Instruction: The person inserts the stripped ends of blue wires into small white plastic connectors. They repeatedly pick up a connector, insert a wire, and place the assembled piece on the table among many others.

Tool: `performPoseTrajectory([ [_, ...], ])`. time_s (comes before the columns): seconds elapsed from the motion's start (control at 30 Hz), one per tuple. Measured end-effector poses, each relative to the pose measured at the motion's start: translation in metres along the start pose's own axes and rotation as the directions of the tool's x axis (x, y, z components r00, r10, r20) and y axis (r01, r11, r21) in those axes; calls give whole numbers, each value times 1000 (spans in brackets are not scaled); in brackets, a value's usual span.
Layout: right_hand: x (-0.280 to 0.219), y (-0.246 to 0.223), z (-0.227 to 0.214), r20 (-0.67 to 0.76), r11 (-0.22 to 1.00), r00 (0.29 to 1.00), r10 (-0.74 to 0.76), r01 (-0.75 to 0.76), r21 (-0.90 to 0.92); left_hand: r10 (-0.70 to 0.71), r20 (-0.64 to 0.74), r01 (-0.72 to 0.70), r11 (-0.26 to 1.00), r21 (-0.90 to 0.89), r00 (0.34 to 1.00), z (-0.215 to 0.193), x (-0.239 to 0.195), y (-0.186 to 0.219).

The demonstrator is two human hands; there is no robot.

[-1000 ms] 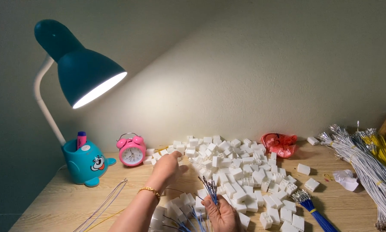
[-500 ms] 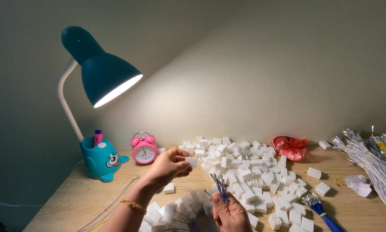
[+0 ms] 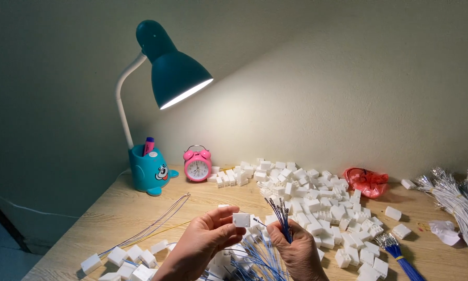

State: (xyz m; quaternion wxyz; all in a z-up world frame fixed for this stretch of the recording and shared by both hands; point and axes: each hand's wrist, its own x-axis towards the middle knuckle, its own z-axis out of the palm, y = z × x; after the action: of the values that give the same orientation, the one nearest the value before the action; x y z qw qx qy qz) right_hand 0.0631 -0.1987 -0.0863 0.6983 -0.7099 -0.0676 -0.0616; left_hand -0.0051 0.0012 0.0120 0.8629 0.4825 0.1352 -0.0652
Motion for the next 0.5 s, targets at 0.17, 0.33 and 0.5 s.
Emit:
performPoseTrajectory([
  [0.17,-2,-4,0,16,998,1000,-24,25,-57,-22,10,22,1000,16,1000,-5,7,-5],
  [0.33,-10,-18,4,10,985,1000,30,-28,-170,55,63,-57,998,31,997,-12,20,-18],
  [0.5,-13,-23,5,-1,986,1000,-3,2,-169,28,37,-28,999,24,999,-14,22,-18],
])
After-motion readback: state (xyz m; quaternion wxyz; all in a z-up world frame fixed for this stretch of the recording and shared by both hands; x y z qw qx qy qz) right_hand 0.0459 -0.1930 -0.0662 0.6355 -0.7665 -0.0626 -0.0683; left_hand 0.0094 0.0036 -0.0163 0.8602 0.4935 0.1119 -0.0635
